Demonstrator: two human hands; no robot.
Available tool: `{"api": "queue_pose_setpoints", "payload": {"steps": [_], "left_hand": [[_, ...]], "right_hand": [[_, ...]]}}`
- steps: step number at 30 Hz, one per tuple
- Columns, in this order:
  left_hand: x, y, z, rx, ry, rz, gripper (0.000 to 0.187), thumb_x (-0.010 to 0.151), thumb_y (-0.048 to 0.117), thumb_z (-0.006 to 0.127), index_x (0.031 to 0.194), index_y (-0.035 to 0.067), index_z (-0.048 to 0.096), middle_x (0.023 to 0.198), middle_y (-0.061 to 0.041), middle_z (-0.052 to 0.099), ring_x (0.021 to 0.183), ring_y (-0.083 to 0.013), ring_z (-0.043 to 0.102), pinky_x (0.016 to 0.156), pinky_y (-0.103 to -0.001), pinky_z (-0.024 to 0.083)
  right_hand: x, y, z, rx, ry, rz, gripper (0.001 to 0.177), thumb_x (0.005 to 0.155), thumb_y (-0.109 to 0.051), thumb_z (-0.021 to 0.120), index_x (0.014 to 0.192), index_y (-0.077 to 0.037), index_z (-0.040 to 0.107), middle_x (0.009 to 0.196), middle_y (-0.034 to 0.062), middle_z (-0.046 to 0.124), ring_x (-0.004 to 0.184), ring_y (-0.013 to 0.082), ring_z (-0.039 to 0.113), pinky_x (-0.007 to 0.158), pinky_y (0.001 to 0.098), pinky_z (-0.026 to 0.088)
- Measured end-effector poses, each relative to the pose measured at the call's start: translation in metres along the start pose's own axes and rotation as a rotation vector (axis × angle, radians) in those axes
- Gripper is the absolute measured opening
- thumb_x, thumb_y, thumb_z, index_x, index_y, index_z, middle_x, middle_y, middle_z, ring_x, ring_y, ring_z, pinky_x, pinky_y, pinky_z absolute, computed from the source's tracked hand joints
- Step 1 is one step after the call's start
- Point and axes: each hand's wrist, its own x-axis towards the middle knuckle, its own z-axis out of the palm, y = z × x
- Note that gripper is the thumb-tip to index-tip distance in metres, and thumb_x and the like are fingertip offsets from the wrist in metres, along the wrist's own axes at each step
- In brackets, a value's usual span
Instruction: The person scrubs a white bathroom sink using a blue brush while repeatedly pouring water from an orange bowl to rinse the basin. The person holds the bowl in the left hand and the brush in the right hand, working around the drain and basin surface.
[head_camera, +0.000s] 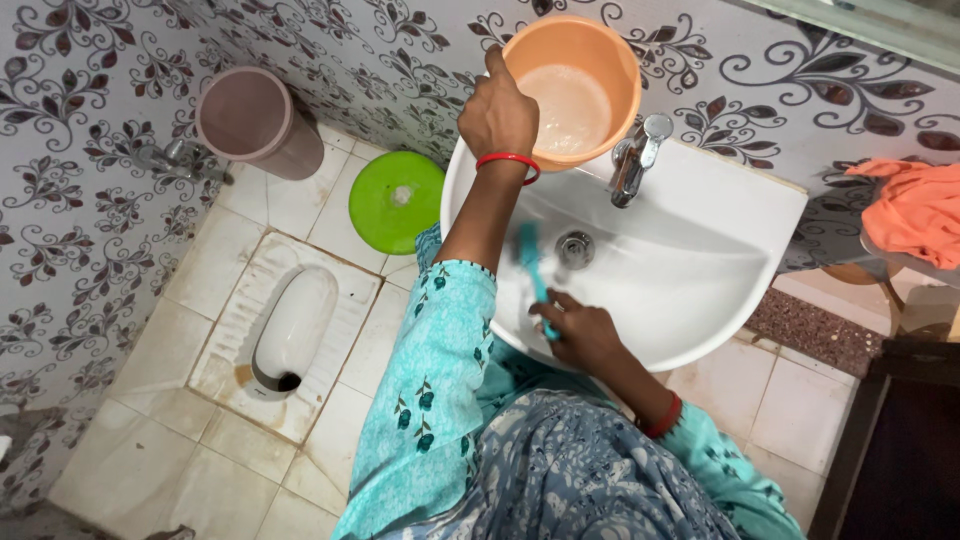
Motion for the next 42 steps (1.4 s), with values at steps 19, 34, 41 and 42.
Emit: {"api": "queue_pose_setpoints", "payload": {"steps": [19,34,41,42], "left_hand": [[0.001,0.007,-0.009,0.004,-0.079,-0.026,0.063,0.083,0.010,0.061,0.144,0.015,0.046,0.103,-0.017,0.075,0.088,-0.0375,0.075,0.075,-0.051,0.058],[0.002,0.000,0.001,0.019,-0.027,0.009,0.062,0.083,0.011,0.062,0.142,0.015,0.047,0.101,-0.017,0.075,0.087,-0.0387,0.075,0.074,-0.053,0.058],[0.004,-0.003,0.008,0.016,-0.015,-0.017,0.063,0.083,0.012,0.061,0.144,0.016,0.046,0.101,-0.017,0.075,0.087,-0.0369,0.075,0.074,-0.051,0.059],[0.005,-0.003,0.010,0.021,-0.007,-0.016,0.063,0.083,0.012,0.061,0.144,0.015,0.046,0.100,-0.017,0.075,0.087,-0.0368,0.075,0.074,-0.051,0.059]], "right_hand": [[-0.025,0.003,-0.002,0.150,0.111,-0.108,0.035,0.074,-0.013,0.076,0.107,-0.024,0.076,0.128,0.0188,0.068,0.080,0.0330,0.077,0.061,0.0421,0.062],[-0.020,0.011,-0.014,0.250,0.174,-0.139,0.035,0.072,-0.011,0.076,0.106,-0.021,0.077,0.123,0.0180,0.071,0.089,0.0332,0.077,0.069,0.0411,0.063],[-0.033,0.029,-0.041,0.349,-0.018,-0.085,0.028,0.077,-0.012,0.079,0.105,-0.015,0.076,0.125,0.0141,0.071,0.088,0.0317,0.075,0.074,0.0413,0.059],[-0.041,0.033,-0.051,0.392,-0.016,-0.133,0.028,0.077,-0.010,0.079,0.104,-0.014,0.076,0.121,0.0136,0.072,0.096,0.0327,0.074,0.075,0.0413,0.059]]}}
